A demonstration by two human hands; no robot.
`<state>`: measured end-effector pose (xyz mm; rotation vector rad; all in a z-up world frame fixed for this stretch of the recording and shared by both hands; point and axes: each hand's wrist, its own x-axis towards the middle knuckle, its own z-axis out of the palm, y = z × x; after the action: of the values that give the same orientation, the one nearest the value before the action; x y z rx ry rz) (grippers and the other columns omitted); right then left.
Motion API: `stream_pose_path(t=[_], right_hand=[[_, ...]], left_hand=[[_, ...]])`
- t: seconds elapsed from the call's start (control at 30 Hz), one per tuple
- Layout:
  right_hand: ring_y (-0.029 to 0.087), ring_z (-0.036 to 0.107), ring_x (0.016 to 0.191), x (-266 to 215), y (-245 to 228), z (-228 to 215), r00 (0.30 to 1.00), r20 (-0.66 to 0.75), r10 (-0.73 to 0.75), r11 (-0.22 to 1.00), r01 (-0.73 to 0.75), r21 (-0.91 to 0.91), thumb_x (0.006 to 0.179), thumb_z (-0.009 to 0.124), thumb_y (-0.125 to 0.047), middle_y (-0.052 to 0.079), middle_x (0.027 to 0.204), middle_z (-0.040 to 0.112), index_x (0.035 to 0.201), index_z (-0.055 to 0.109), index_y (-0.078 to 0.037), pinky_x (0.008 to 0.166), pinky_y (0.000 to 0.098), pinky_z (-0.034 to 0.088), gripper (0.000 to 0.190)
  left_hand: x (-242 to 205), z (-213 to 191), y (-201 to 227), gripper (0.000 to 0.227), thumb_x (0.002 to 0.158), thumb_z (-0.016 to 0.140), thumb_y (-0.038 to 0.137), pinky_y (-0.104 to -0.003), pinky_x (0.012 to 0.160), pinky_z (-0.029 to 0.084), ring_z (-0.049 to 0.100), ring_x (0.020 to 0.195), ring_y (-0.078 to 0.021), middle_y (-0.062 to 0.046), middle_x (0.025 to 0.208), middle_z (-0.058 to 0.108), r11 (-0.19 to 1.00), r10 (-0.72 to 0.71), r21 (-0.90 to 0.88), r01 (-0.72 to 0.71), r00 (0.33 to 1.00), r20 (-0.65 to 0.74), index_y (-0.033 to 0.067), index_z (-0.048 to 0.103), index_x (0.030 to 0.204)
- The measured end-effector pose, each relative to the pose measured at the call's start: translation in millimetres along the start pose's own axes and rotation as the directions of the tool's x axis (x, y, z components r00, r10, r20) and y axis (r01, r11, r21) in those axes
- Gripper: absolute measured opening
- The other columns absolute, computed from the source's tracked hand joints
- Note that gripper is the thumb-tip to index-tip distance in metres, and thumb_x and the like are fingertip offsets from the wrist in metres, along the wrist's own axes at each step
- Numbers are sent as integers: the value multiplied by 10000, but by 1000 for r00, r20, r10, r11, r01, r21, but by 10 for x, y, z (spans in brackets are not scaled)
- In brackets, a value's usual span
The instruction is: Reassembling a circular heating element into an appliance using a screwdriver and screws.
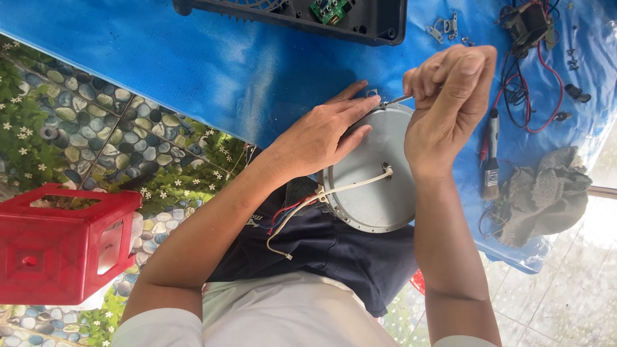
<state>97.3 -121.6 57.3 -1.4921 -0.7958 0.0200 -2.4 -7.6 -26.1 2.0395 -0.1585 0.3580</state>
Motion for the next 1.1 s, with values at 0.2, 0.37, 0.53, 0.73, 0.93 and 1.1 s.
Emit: stream_pose_path(t=[0.2,0.37,0.53,0.73,0.93,1.1], right_hand=[[137,147,495,-15,102,8,990,76,-121,991,116,74,1156,341,-416,28,645,199,906,283,-123,451,307,196,390],[125,75,457,75,219,-198,982,166,88,973,-120,197,1081,371,-380,27,541,121,728,228,-141,448,316,124,450],[143,83,528,196,130,-303,921,365,134,954,-219,204,1042,360,-311,16,580,114,679,210,-142,500,321,109,427],[250,533,690,222,-320,-475,891,455,6,632,349,-692,1276,451,-100,131,867,598,1005,613,32,632,420,376,342],[183,688,739,385,-684,-568,777,534,334,625,241,-742,1121,776,-77,101,932,752,1106,699,10,646,307,491,118],[195,707,880,459,-791,-561,709,617,343,625,318,-712,994,730,81,108,1082,735,1046,736,-14,562,297,504,109]], left_hand=[[-1,15,-15,435,1095,504,195,-456,1207,406,348,1501,-353,-215,1447,593,1000,24,9,-23,1000,-13,-43,467,1457],[-3,32,-26,440,1091,498,209,-454,1196,409,340,1507,-339,-216,1448,593,1000,0,-2,0,1000,-6,-22,470,1465],[-6,37,-39,447,1091,490,212,-467,1197,404,325,1511,-347,-227,1455,583,1000,4,-15,-4,1000,-6,-37,471,1462],[-26,14,-42,440,1095,481,215,-464,1190,418,334,1508,-348,-211,1452,589,1000,10,-12,-10,1000,-4,-33,469,1458],[-26,29,-55,448,1108,457,229,-488,1199,398,308,1517,-360,-223,1468,570,1000,29,-5,-29,1000,11,-25,443,1477],[-32,19,-41,444,1106,470,220,-491,1195,411,310,1518,-360,-228,1465,573,1000,24,-5,-24,1000,2,-22,445,1478]])
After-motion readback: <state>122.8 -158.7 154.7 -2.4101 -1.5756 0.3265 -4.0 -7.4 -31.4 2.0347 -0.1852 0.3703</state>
